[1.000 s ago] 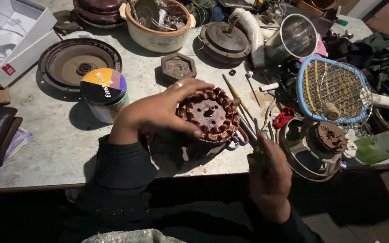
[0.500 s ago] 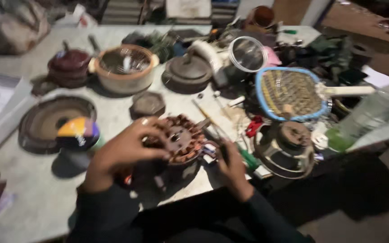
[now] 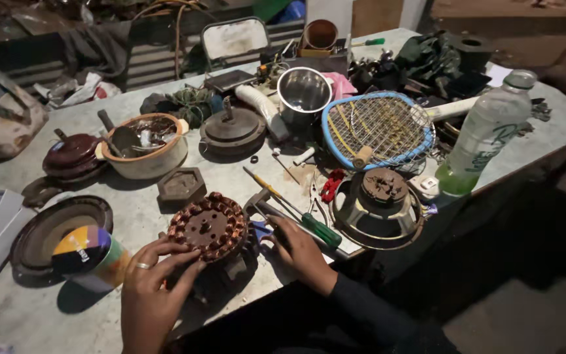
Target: The person uses a screwdriver, hammer, and scissors to manipulate and remove copper windings from a cylindrical electrical component. They repeatedly pry, strike, and cut the windings while rotating the component to access different sections.
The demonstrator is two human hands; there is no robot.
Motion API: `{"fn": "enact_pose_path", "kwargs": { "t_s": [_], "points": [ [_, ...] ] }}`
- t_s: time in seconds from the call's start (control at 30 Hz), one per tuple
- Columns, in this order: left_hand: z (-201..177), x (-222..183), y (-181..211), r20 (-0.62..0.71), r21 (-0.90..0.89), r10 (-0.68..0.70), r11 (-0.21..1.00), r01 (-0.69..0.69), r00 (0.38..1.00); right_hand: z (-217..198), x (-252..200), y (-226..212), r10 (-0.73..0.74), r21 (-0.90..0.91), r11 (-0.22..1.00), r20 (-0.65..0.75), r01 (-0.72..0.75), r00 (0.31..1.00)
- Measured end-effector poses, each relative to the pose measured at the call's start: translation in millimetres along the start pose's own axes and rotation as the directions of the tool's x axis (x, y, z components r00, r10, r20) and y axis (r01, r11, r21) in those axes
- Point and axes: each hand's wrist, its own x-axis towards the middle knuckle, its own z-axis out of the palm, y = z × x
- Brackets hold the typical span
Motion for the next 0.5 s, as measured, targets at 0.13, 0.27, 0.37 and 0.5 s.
{"fn": "enact_pose_path", "kwargs": {
  "t_s": [0.13,0.27,0.37,0.5],
  "points": [
    [0.4,-7.9,14.1,-0.018,0.003,-0.111,0.994,0.111,0.994,-5.3,-1.9,-7.8,0.054,0.05,0.997,0.011,-0.055,0.998],
    [5.8,-10.4,19.1,-0.057,0.082,-0.106,0.99,0.111,0.993,-6.9,0.5,-12.0,0.073,0.032,0.997,0.033,-0.074,0.997],
    [10.1,-13.8,22.2,-0.043,0.094,-0.079,0.992,0.082,0.996,-9.6,0.5,-13.8,0.032,0.039,0.999,0.024,-0.033,0.999],
    [11.6,-18.1,29.1,-0.037,0.188,-0.078,0.979,0.083,0.996,-11.9,0.1,-14.9,0.077,0.05,0.996,0.049,-0.08,0.996]
  ]
}}
